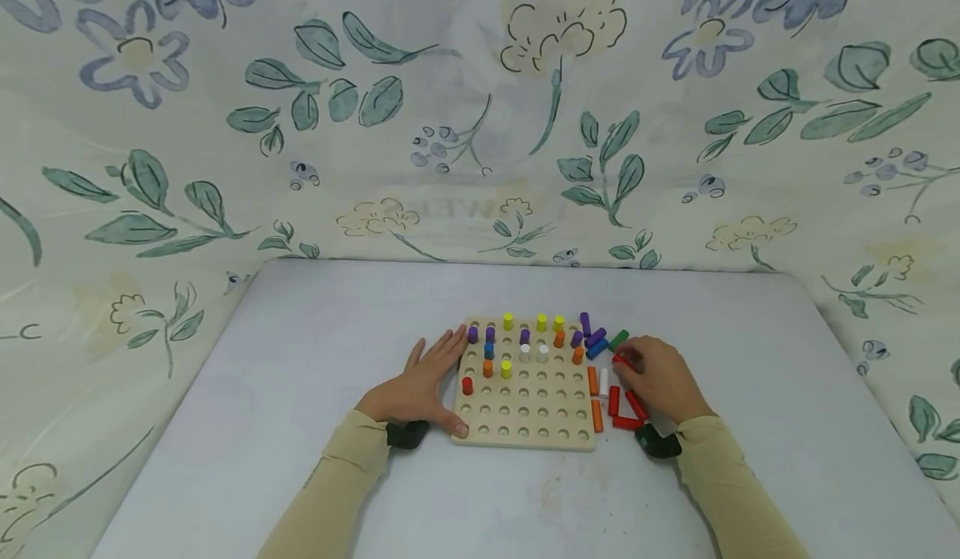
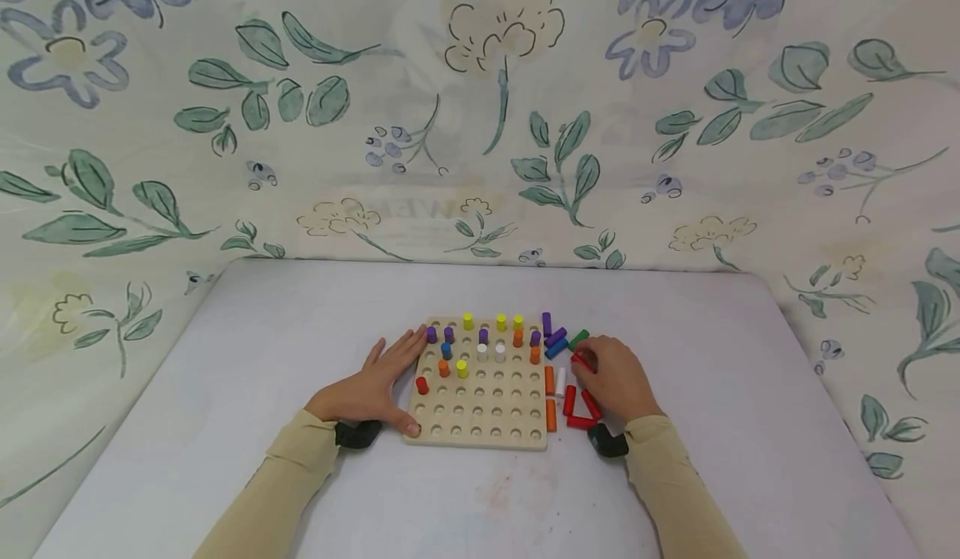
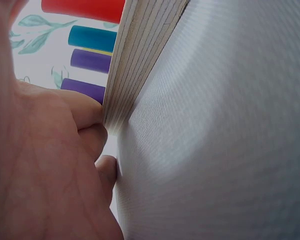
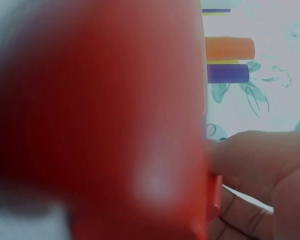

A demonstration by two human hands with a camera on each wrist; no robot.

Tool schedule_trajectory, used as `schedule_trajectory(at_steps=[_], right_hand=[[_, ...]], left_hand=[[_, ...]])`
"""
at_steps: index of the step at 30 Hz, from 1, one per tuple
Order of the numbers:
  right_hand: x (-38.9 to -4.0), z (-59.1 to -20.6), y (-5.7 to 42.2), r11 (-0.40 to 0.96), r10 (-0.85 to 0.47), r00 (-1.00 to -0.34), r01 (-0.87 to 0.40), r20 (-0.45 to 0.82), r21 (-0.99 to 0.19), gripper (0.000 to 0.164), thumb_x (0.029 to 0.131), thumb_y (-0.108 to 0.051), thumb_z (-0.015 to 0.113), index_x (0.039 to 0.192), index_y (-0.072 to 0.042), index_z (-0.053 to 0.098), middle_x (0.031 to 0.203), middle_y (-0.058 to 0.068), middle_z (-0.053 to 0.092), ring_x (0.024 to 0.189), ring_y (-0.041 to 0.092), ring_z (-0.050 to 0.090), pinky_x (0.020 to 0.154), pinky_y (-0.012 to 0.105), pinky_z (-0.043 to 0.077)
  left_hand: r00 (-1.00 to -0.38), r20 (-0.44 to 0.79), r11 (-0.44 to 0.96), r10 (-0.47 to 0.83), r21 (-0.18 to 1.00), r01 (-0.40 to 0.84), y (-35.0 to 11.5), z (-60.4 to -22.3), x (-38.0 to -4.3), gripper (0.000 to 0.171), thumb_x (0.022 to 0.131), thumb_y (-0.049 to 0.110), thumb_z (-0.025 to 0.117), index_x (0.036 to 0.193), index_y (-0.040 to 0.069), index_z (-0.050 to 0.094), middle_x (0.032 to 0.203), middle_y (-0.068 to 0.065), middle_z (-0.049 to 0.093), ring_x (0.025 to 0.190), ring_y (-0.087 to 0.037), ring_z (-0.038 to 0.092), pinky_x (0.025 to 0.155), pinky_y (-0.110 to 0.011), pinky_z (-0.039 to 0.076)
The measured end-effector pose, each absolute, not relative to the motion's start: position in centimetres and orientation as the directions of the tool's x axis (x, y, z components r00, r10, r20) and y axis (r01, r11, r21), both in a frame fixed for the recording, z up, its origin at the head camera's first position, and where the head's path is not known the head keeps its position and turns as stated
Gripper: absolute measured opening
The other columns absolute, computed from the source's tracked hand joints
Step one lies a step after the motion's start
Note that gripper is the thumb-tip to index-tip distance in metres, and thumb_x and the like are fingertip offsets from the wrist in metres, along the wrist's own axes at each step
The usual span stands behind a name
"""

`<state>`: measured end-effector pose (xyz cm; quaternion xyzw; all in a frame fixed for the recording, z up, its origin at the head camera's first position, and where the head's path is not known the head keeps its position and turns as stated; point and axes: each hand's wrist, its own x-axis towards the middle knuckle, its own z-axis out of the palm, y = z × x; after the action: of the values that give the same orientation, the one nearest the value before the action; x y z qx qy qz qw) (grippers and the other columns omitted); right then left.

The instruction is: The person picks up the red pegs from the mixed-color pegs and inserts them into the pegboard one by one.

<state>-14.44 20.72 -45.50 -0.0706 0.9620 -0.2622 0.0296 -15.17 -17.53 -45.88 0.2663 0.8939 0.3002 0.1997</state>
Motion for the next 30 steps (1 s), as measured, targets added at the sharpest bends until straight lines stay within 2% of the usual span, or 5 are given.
schedule_trajectory(at_steps=[12, 30], right_hand=[[-14.29, -45.25, 21.00, 0.839, -0.154, -0.988, -0.142, 0.021, -0.526, 0.028, 0.093, -0.017, 0.070, 0.116, -0.001, 0.069, 0.108, 0.015, 0.067, 0.098, 0.032, 0.062, 0.088, 0.052, 0.056], [-14.06, -44.69, 20.81, 0.815, -0.134, -0.986, -0.166, 0.098, -0.555, 0.027, 0.094, -0.016, 0.070, 0.115, 0.000, 0.068, 0.110, 0.016, 0.067, 0.101, 0.032, 0.063, 0.088, 0.051, 0.057]], left_hand=[[-0.783, -0.213, 0.689, 0.585, 0.639, 0.341, -17.34, -45.59, -15.08, 0.137, 0.065, 0.052, 0.091, 0.161, 0.003, 0.006, 0.169, -0.009, -0.001, 0.155, -0.029, -0.006, 0.119, -0.057, -0.011], [-0.783, -0.201, 0.687, 0.588, 0.636, 0.352, -17.50, -46.05, -15.16, 0.137, 0.065, 0.053, 0.090, 0.161, 0.003, 0.005, 0.169, -0.009, -0.001, 0.155, -0.029, -0.006, 0.119, -0.058, -0.011]])
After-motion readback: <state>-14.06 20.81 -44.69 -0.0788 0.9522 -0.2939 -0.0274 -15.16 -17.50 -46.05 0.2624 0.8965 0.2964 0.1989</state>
